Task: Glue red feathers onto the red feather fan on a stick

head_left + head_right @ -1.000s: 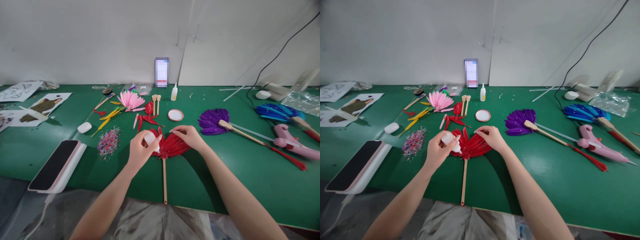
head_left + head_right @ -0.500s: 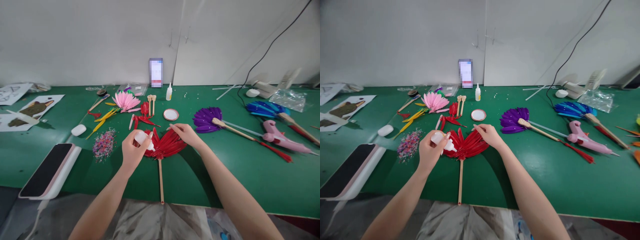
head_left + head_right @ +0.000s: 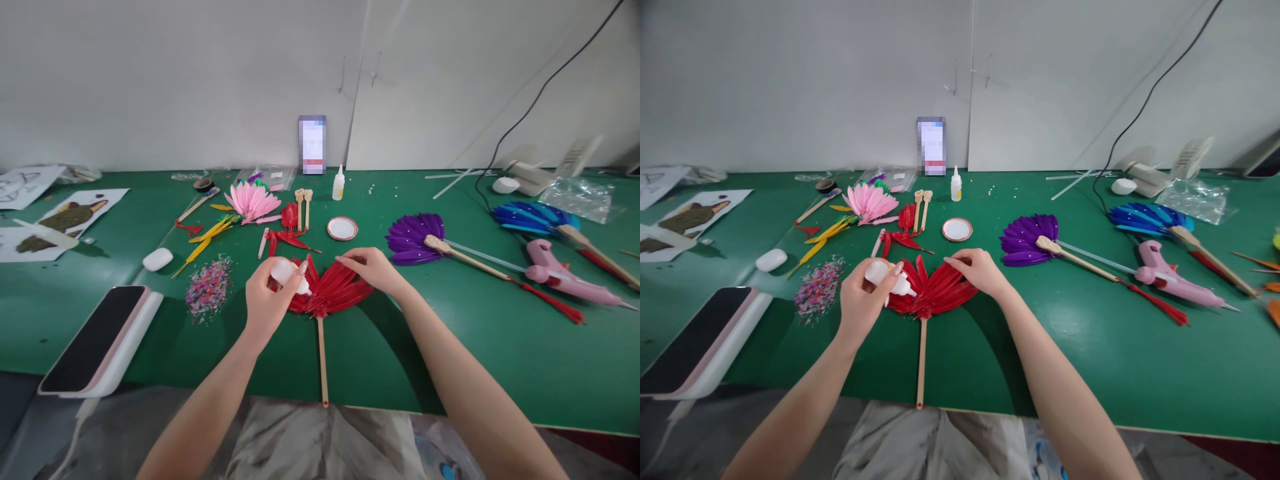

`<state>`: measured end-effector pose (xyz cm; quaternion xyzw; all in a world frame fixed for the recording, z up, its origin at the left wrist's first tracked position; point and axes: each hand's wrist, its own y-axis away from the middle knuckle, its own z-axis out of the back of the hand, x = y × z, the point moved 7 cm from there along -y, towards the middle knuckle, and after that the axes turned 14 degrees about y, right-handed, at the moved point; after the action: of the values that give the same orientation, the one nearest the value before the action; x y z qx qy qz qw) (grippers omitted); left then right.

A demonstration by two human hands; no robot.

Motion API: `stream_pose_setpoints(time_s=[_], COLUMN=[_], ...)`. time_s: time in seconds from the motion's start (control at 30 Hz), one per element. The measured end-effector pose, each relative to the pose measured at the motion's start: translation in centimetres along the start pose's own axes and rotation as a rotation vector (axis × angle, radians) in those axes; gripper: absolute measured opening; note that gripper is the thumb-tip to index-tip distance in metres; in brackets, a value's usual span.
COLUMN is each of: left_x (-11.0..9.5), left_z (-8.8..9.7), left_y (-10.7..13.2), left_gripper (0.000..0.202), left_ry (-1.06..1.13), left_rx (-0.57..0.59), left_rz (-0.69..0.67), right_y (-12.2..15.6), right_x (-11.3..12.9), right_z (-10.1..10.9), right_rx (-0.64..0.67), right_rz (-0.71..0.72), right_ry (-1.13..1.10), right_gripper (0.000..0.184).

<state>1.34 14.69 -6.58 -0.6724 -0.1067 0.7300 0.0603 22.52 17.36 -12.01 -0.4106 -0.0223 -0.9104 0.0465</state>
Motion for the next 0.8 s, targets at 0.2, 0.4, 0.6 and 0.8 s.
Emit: stream_pose_setpoints(time_s=[0.2,0.4,0.6,0.8], left_x=[-0.40,-0.33,-0.44,-0.58], left_z=[-0.19,-0.32,-0.62,-0.63], left_y=[-0.02,-0.03,-0.05,-0.04], left_gripper=[0.018,0.018,0.019,0.020], left_ry=[-0.013,-0.025,-0.020,-0.013], left_rx=[0.020,0.030,0.059,0.064], left_rz=[-0.019,-0.003,-0.013,-0.025], right_y=[-0.01,0.02,-0.06,-0.07], right_x=[0.01,0.07,-0.14,-0.12], right_z=[-0.30,-0.35,-0.50,-0.52], right_rx=[0.018,0.028,0.031,0.031], right_rz=[-0.002,0.010,0.021,0.035], right_ry=[-0.006,0.001,0.016,0.024], right_gripper=[0.036,0.037,0.037,0.037])
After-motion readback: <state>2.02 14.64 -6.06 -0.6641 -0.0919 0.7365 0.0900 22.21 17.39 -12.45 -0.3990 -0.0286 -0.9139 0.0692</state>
